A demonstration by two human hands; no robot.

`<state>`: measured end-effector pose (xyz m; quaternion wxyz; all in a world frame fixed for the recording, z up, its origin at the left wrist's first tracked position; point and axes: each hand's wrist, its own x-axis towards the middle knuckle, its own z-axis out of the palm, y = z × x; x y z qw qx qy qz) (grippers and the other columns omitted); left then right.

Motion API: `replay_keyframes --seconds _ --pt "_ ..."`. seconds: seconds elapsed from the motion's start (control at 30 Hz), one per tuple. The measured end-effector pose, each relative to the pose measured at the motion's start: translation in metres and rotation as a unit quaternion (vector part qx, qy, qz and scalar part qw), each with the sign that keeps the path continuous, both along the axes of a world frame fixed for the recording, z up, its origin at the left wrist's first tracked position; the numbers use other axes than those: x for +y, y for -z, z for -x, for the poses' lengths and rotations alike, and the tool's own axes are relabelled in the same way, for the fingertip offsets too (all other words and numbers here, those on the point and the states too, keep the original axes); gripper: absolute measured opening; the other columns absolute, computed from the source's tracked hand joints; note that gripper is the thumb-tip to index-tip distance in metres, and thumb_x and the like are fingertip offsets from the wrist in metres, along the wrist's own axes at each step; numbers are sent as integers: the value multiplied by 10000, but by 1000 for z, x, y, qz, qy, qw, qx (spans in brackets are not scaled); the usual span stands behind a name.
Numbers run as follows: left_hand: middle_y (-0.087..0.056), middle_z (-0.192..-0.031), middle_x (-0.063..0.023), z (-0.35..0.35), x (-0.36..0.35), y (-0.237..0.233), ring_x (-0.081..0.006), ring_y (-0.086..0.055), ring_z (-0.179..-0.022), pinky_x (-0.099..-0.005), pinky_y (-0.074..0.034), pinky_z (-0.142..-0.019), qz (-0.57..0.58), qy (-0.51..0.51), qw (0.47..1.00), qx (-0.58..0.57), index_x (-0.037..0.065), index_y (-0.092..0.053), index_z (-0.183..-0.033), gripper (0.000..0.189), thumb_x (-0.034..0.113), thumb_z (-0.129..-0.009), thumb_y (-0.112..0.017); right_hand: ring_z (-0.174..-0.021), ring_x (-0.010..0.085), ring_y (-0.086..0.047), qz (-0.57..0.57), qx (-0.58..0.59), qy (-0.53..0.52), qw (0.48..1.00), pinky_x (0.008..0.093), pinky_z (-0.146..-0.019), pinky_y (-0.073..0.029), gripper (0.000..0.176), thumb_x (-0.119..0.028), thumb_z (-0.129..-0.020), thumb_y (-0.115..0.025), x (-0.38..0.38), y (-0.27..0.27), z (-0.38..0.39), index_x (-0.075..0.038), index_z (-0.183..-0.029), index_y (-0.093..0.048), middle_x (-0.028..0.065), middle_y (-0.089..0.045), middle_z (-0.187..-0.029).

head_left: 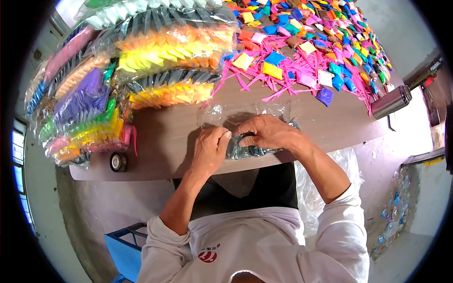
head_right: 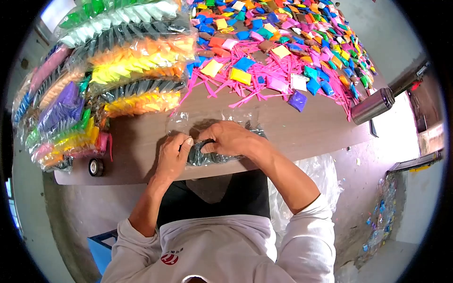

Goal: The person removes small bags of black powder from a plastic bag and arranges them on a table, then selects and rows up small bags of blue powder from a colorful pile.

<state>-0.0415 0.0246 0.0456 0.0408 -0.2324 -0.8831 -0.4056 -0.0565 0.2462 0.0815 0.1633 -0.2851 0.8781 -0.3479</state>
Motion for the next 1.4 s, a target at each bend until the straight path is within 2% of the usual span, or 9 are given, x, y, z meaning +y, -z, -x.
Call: replay_keyframes --seconds 0.17,0.33,0.43,0.5,0.6,0.87,0.97,1.07,1.4 --pt "-665 -874 -178 -2 2 4 -388 -620 -864 -475 -476 -793 -26 -15 999 13 17 -633 -938 225 224 -990 -562 -1030 307 -673 6 -4 48 999 409 -858 -519 372 -249 -923 -706 22 -18 -12 -46 -1230 -657 157 -706 -1118" --pt "-659 -865 -173 -4 1 6 -384 -605 -845 -469 -472 -787 -26 -17 1000 5 13 -636 -944 256 248 -1005 -555 -878 158 -619 228 -45 237 943 320 -785 -498 433 -336 -938 -704 86 -9 -24 2 -1204 -659 101 -703 -977" --pt "-656 -854 -175 -5 2 5 -379 -604 -829 -466 -472 -781 -23 -20 1000 5 13 -637 -946 255 248 -1005 -558 -885 170 -627 215 -114 243 939 327 -780 -499 437 -334 -917 -727 90 -26 -39 -18 -1211 -658 111 -695 -970" --pt "-654 -848 -175 -4 1 8 -377 -604 -823 -465 -472 -778 -27 -15 999 8 12 -638 -948 255 249 -1004 -560 -935 147 -614 -45 -72 224 971 319 -851 -497 411 -261 -902 -751 73 -41 -48 -21 -1220 -653 96 -699 -1044" --pt "-651 -840 -177 -4 1 9 -378 -604 -816 -465 -473 -776 -32 -18 999 13 12 -638 -952 252 248 -1002 -564 -919 218 -642 58 -9 154 986 344 -832 -507 421 -220 -820 -822 82 11 -39 -41 -1172 -676 118 -704 -1041" --pt "-659 -864 -180 -5 3 9 -386 -608 -841 -467 -476 -787 -38 -25 999 10 11 -636 -953 243 240 -999 -568 -1020 309 -660 50 91 136 985 409 -874 -506 384 -274 -814 -815 54 -20 -36 -34 -1094 -709 154 -703 -1054" --pt "-662 -873 -180 -6 2 9 -385 -611 -853 -466 -477 -794 -34 -26 999 7 9 -634 -953 245 239 -1001 -565 -1027 321 -655 24 -64 68 995 417 -891 -500 449 -300 -813 -811 62 0 -21 -42 -1158 -685 162 -701 -1061" --pt "-663 -876 -180 -6 3 9 -385 -613 -858 -467 -477 -799 -35 -26 999 3 9 -634 -956 242 237 -1001 -565 -887 347 -653 15 -38 59 997 421 -762 -500 451 -252 -807 -804 66 8 -19 -44 -1184 -667 194 -681 -1043" --pt "-664 -869 -169 -7 1 8 -364 -616 -855 -445 -483 -795 -24 -29 999 6 11 -639 -960 283 275 -1012 -552 -924 377 -659 41 29 70 996 439 -794 -506 427 -283 -848 -773 23 -13 -10 -26 -1171 -665 224 -681 -1053"
